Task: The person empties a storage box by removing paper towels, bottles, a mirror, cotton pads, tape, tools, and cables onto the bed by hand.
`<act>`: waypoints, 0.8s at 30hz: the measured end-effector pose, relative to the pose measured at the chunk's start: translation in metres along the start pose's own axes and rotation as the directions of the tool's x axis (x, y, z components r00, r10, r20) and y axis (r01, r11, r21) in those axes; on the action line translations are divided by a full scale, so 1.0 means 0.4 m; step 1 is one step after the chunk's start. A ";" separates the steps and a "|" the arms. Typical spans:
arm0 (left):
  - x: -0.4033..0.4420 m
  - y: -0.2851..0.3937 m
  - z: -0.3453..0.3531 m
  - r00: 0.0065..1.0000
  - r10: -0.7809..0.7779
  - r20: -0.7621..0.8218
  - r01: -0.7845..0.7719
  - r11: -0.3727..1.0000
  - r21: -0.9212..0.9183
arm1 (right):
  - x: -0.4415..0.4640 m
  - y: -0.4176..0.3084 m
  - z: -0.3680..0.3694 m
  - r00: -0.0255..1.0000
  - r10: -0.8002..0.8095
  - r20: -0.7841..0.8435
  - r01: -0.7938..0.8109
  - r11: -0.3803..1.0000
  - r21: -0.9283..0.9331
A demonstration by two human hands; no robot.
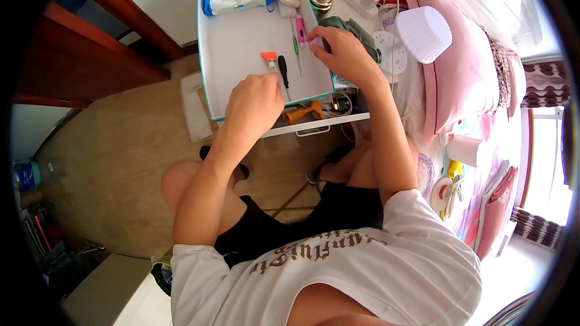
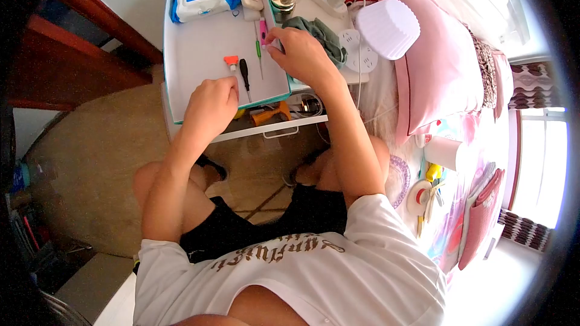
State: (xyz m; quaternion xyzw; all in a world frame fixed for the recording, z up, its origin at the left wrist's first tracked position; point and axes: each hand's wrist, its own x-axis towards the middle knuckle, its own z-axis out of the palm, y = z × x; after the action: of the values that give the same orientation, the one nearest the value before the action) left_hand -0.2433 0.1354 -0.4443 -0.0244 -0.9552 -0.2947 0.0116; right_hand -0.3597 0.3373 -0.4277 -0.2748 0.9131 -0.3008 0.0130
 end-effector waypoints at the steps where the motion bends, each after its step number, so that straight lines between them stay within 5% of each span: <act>1: 0.000 0.000 0.001 1.000 -0.013 0.011 0.013 1.000 0.000 | 0.001 -0.004 -0.002 1.000 0.008 0.008 -0.007 1.000 -0.027; 2: 0.000 -0.001 0.002 0.999 -0.027 0.020 0.027 1.000 -0.001 | 0.003 -0.006 0.003 1.000 0.003 0.007 -0.003 1.000 -0.029; 4: 0.004 0.004 0.002 0.999 -0.025 0.022 0.024 1.000 0.007 | 0.008 -0.014 0.016 0.949 -0.165 -0.268 0.114 0.974 -0.197; 7: 0.008 -0.007 0.012 1.000 0.012 -0.007 -0.011 1.000 0.026 | 0.053 -0.065 0.019 0.967 -0.160 -0.199 0.131 0.980 -0.152; 11: 0.007 -0.018 0.019 0.999 0.048 -0.017 -0.048 0.998 0.031 | 0.197 -0.072 0.090 0.865 -0.480 -0.147 0.426 0.857 -0.291; 14: 0.007 -0.007 0.004 1.000 0.009 0.017 -0.010 1.000 0.024 | 0.340 -0.081 0.148 0.829 -0.557 -0.051 0.500 0.780 -0.377; 17: 0.006 -0.018 0.008 1.000 0.025 0.006 -0.025 0.999 0.027 | 0.468 -0.062 0.228 0.867 -0.498 -0.009 0.389 0.688 -0.613; 21: 0.004 -0.027 0.020 0.999 0.037 -0.008 -0.037 0.999 0.009 | 0.594 -0.085 0.208 0.904 -0.312 0.292 0.423 0.745 -0.516; 24: 0.005 -0.030 0.022 0.998 0.056 -0.036 -0.057 0.998 -0.010 | 0.614 -0.094 0.218 0.887 -0.346 0.305 0.461 0.687 -0.561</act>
State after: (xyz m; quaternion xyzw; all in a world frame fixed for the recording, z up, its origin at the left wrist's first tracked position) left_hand -0.2461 0.1306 -0.4582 -0.0462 -0.9521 -0.2999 0.0366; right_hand -0.5331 0.1399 -0.4433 -0.4836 0.8717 0.0458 -0.0648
